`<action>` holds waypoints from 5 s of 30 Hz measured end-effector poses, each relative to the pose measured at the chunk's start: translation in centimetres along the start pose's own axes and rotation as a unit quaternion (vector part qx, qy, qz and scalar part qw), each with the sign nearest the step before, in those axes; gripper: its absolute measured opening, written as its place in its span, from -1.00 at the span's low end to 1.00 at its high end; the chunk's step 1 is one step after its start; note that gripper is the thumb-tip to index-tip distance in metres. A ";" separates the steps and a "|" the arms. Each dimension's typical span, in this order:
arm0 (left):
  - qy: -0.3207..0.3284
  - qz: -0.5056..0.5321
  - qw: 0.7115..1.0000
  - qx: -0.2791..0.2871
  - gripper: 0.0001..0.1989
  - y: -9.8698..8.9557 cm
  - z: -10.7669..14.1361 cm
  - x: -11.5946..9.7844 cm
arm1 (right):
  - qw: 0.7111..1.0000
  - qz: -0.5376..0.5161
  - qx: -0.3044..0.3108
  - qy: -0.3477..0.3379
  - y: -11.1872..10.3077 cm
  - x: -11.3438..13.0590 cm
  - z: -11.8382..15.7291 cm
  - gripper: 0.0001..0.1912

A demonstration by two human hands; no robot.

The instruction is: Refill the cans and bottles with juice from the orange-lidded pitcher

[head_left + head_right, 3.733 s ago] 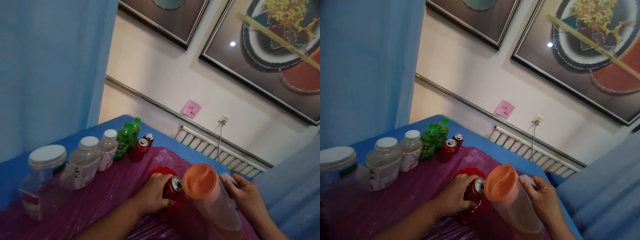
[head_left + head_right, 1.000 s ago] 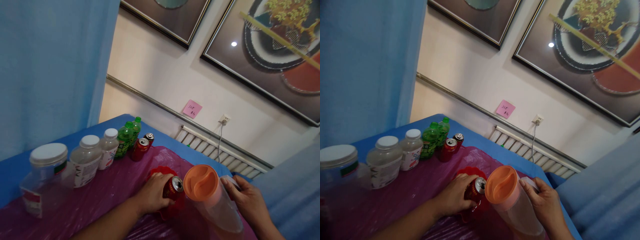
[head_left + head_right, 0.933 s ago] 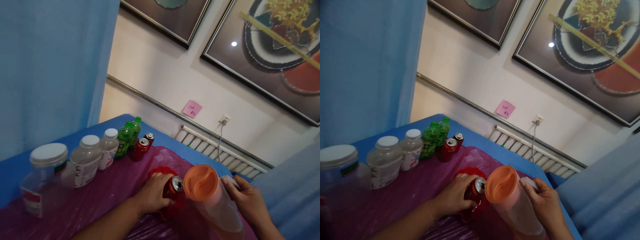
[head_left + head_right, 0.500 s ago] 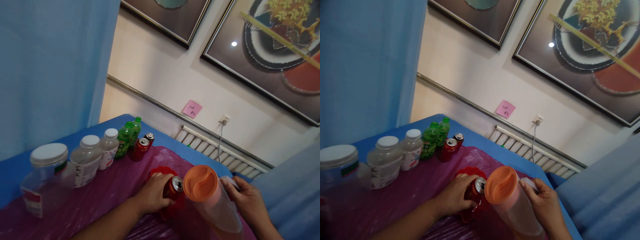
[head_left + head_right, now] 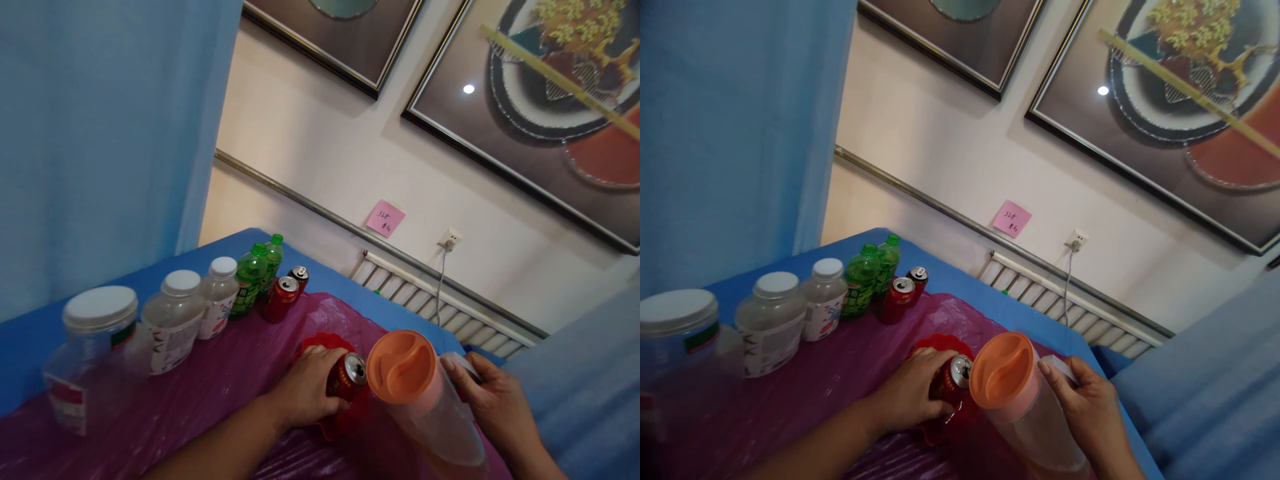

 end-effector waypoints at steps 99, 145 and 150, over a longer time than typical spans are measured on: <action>0.001 0.011 1.000 0.003 -0.37 -0.3 -0.1 -0.3 | 0.999 0.034 -0.020 -0.027 0.2 0.5 0.3 -0.32; 0.005 0.006 1.000 0.004 -0.37 -0.1 -0.1 -0.1 | 0.998 0.054 -0.021 -0.027 0.4 0.2 0.3 -0.30; 0.003 0.001 1.000 0.004 -0.36 -0.1 -0.1 -0.1 | 0.998 0.049 -0.020 -0.025 0.4 0.5 0.3 -0.30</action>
Point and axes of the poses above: each hand's wrist, its own z-axis away from the middle knuckle, its own y-axis out of the palm, x = y × z, the point moved 7 cm from there along -z, towards the middle knuckle, and after that the axes turned 8 degrees about x, right-handed, at the moved point
